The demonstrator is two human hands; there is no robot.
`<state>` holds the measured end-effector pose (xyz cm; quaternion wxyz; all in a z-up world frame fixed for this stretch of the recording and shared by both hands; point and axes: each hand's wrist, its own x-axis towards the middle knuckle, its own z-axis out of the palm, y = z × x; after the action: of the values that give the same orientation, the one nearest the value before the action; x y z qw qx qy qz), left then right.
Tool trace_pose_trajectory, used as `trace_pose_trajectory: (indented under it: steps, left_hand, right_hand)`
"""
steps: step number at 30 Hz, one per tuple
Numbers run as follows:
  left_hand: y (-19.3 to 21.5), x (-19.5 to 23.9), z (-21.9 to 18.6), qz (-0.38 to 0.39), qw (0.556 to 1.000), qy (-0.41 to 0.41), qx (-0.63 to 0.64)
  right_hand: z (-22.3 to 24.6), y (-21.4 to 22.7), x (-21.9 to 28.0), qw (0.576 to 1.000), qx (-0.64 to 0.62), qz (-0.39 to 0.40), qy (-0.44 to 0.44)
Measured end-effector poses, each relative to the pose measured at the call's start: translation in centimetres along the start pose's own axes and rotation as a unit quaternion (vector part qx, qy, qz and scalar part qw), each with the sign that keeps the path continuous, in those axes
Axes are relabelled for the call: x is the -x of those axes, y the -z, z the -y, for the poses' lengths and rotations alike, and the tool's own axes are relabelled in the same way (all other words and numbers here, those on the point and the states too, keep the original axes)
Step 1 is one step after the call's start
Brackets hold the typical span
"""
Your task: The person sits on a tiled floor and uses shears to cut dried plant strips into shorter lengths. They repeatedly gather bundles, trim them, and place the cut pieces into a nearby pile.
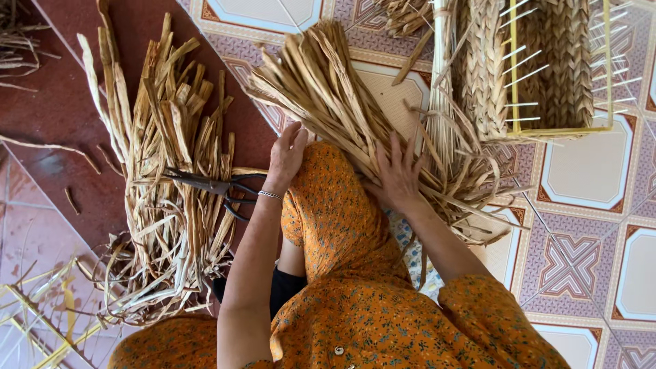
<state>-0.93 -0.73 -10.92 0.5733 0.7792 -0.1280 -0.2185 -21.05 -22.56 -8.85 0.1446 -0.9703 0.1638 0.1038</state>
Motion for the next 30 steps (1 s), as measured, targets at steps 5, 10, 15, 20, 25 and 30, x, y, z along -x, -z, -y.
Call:
trace_pose_trajectory:
  steps: [5, 10, 15, 20, 25, 30]
  left_hand:
    - [-0.3, 0.1, 0.3, -0.004, 0.998, -0.003, 0.056]
    - [2.8, 1.4, 0.7, -0.013, 0.997, 0.058, 0.048]
    - [5.8, 3.0, 0.7, -0.048, 0.997, 0.045, 0.033]
    - [6.8, 4.6, 0.8, -0.048, 0.996, 0.05, 0.048]
    - [7.2, 5.3, 1.3, -0.052, 0.996, 0.063, 0.024]
    - [8.0, 6.8, 3.3, -0.059, 0.993, 0.068, 0.078]
  right_hand:
    - [-1.8, -1.9, -0.6, 0.998, 0.002, -0.057, 0.013]
    - [-5.6, -0.5, -1.8, 0.984, 0.109, -0.124, 0.068]
    - [-11.2, 1.5, -3.3, 0.995, 0.02, 0.045, -0.092]
    - [-17.4, 4.1, -1.8, 0.997, -0.063, -0.034, -0.028]
    - [-21.1, 7.3, -1.4, 0.998, 0.016, -0.063, 0.018]
    - [-19.7, 4.8, -0.5, 0.978, 0.069, -0.155, 0.126]
